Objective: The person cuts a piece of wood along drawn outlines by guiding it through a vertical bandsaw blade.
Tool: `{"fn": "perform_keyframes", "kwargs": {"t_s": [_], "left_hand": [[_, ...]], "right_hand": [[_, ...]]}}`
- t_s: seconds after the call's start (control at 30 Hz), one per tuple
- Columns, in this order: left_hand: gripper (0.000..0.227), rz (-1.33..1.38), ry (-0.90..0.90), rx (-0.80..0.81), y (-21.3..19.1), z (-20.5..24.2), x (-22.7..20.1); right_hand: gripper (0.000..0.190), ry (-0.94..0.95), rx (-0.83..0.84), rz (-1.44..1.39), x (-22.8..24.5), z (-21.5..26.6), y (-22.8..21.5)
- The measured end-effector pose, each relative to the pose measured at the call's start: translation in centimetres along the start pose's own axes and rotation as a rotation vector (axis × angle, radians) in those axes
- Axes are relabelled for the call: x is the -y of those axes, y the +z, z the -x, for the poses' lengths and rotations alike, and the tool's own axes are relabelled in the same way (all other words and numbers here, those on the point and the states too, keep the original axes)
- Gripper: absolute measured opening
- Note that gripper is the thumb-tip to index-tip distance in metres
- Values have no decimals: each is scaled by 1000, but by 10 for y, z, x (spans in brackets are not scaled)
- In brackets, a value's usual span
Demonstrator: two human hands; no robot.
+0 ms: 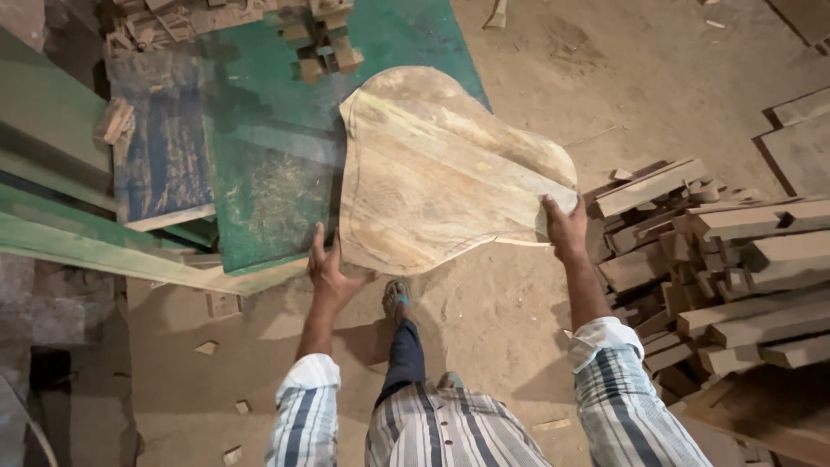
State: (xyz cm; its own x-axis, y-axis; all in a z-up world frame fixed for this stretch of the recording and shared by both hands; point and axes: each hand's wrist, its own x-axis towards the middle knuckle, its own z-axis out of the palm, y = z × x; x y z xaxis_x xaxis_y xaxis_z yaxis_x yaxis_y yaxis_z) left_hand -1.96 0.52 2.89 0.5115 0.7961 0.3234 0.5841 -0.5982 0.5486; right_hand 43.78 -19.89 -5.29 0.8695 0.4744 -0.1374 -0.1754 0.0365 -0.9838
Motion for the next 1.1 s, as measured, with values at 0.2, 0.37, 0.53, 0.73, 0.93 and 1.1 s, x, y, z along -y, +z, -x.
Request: {"fn": "perform_keyframes", "kwargs": {"t_s": [0.2,0.37,0.53,0.73,0.93,1.1], "left_hand": [[118,-168,-37,63,-14,-5,-12],[109,-206,-44,54,-16,-7,-15],[113,-188,-106,51,-15,-9,-21],[115,-145,-48,41,-13,-10,-21],[95,-251,-78,84,-7,-11,-28],[101,-184,-75,2,-3,-18,-45]], "right_hand": [[64,-9,25,-55,1,-1,0],[59,-16,-16,83,7,0,2],[56,-37,35,10,11,-8,6],[53,-93,72,114,20,-7,3],[58,-6,138,-81,9,-40,1],[55,-21,205,-63,3,-74,-4]]}}
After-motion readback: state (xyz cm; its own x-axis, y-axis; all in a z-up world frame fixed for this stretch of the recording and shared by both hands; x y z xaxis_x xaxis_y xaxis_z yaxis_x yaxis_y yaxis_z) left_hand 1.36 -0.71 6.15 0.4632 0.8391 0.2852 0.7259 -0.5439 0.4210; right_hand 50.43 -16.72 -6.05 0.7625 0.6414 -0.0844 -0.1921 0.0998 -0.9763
